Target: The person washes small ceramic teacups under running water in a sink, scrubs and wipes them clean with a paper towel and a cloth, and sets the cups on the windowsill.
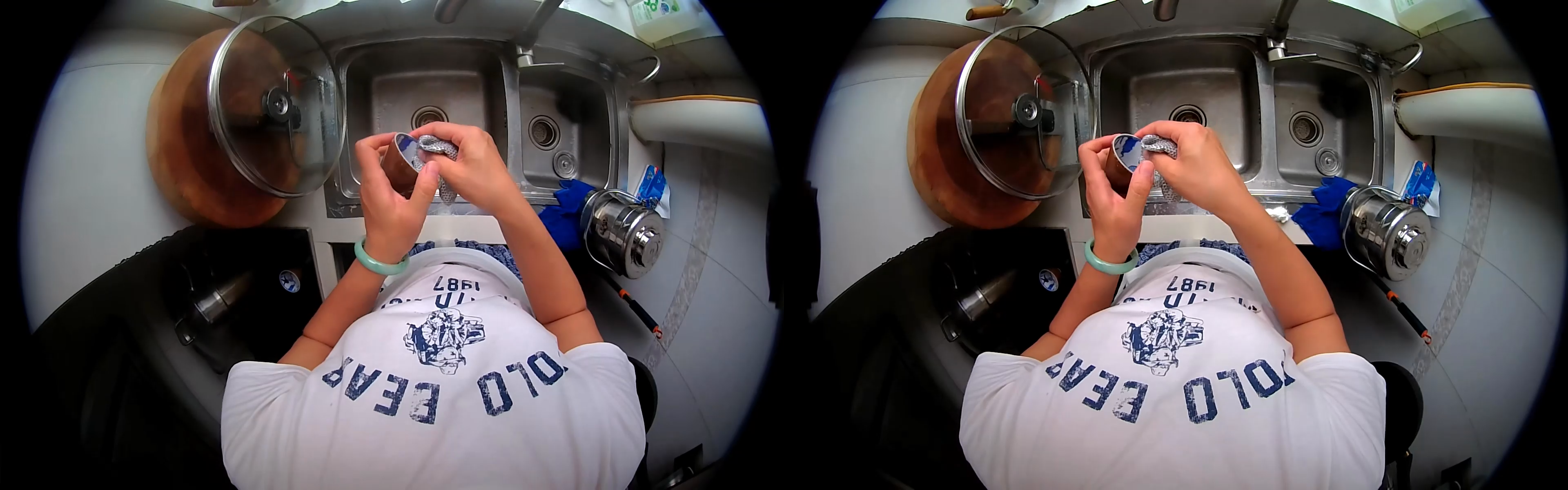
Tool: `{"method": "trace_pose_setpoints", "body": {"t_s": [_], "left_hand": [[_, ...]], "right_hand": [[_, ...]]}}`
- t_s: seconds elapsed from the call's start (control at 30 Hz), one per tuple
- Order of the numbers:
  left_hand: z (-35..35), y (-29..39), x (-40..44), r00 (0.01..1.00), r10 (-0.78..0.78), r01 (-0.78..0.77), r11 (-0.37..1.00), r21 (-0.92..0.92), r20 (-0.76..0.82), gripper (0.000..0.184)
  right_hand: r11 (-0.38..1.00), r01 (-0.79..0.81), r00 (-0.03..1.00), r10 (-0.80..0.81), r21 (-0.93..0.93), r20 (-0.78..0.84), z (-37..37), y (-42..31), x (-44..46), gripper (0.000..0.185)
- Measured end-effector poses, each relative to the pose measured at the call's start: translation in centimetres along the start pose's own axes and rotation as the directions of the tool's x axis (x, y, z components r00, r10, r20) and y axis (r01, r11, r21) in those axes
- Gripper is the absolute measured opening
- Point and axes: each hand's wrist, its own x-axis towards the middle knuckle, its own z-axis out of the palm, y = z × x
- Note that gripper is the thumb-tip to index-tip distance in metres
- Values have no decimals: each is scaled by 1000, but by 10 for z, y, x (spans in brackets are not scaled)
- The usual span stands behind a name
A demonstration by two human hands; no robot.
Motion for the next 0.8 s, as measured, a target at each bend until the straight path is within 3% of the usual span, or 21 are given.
{"method": "trace_pose_setpoints", "body": {"t_s": [0.07, 0.2, 0.27, 0.33, 0.4, 0.47, 0.53, 0.63, 0.73, 0.8], "left_hand": [[2, -3, -1, 992, -114, 111, 992, -54, -52, 36], [-5, -12, -2, 997, -81, 81, 997, -12, -15, 35], [-9, -19, -2, 966, -244, 253, 958, -136, 80, 33], [-4, -12, 0, 957, -282, 289, 934, -211, 65, 32], [-6, -10, 5, 881, -438, 466, 740, -486, 178, 32], [-7, -8, 7, 881, -445, 467, 769, -437, 160, 34], [-9, -7, 8, 843, -485, 534, 696, -480, 234, 36], [-9, -6, 8, 813, -489, 579, 624, -526, 316, 38], [-10, -7, 10, 819, -473, 573, 653, -495, 324, 39], [-11, -4, 12, 825, -461, 565, 652, -506, 328, 40]], "right_hand": [[1000, 23, 1000, -24, -19, -16, -1, -1, 0, 16], [988, 51, 998, -57, -143, -35, -3, -4, 0, 10], [979, 61, 996, -71, -193, -50, -4, -5, 2, 12], [968, 71, 994, -88, -241, -61, -4, -7, 1, 13], [996, 61, 998, -62, -68, -9, -6, -11, 1, 14], [995, 96, 995, -96, -1, 18, -5, -7, -1, 15], [990, 128, 990, -131, 66, 43, -6, -6, -1, 16], [995, 95, 994, -93, -40, 58, -10, -8, 3, 16], [977, 139, 990, -131, -164, 57, -10, 3, 8, 16], [990, 121, 986, -129, 71, 111, -11, 10, 8, 17]]}}
